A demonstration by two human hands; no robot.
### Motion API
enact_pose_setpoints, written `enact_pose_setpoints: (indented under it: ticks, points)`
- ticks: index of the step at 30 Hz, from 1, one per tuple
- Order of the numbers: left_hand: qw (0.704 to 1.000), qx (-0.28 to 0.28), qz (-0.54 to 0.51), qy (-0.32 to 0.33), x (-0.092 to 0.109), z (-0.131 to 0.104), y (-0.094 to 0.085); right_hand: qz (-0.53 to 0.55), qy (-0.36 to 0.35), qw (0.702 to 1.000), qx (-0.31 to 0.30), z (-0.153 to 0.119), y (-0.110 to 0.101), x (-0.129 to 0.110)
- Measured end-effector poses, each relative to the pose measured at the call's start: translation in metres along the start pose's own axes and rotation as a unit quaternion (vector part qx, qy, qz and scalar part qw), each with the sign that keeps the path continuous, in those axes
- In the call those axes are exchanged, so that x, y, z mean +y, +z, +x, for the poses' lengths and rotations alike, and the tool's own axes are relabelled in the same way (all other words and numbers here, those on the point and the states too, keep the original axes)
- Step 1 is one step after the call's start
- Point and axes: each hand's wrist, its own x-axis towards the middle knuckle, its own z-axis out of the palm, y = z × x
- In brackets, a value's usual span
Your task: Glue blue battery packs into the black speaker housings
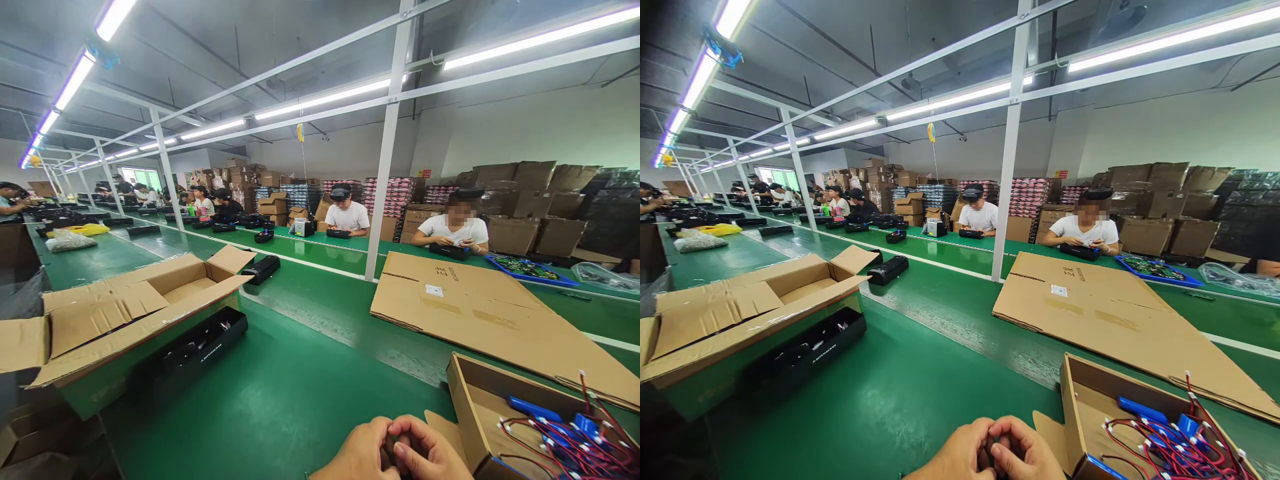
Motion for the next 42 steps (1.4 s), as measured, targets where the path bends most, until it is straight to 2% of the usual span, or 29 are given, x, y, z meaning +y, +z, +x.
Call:
enact_pose_setpoints:
  ticks: [8, 18, 26, 32, 37, 42]
  points:
    - [1.000, -0.014, -0.021, 0.005, 0.003, 0.000, 0.000, 0.006, 0.031, 0.999, 0.022, -0.003, 0.001, -0.006]
    - [1.000, -0.015, -0.016, 0.018, -0.001, 0.000, 0.001, 0.021, 0.007, 1.000, 0.005, -0.002, -0.004, 0.002]
    - [1.000, 0.001, -0.007, 0.026, -0.003, 0.002, 0.002, -0.002, 0.028, 0.999, 0.019, -0.002, 0.001, -0.007]
    - [1.000, 0.004, -0.019, 0.002, 0.010, -0.002, 0.000, 0.027, 0.021, 0.999, 0.013, -0.002, 0.000, -0.003]
    - [0.999, -0.004, -0.041, -0.006, 0.020, -0.005, -0.003, -0.019, 0.002, 1.000, 0.010, -0.002, -0.004, 0.006]
    - [0.999, -0.003, -0.042, -0.003, 0.012, -0.003, -0.003, -0.058, -0.009, 0.998, 0.017, 0.000, -0.004, 0.007]
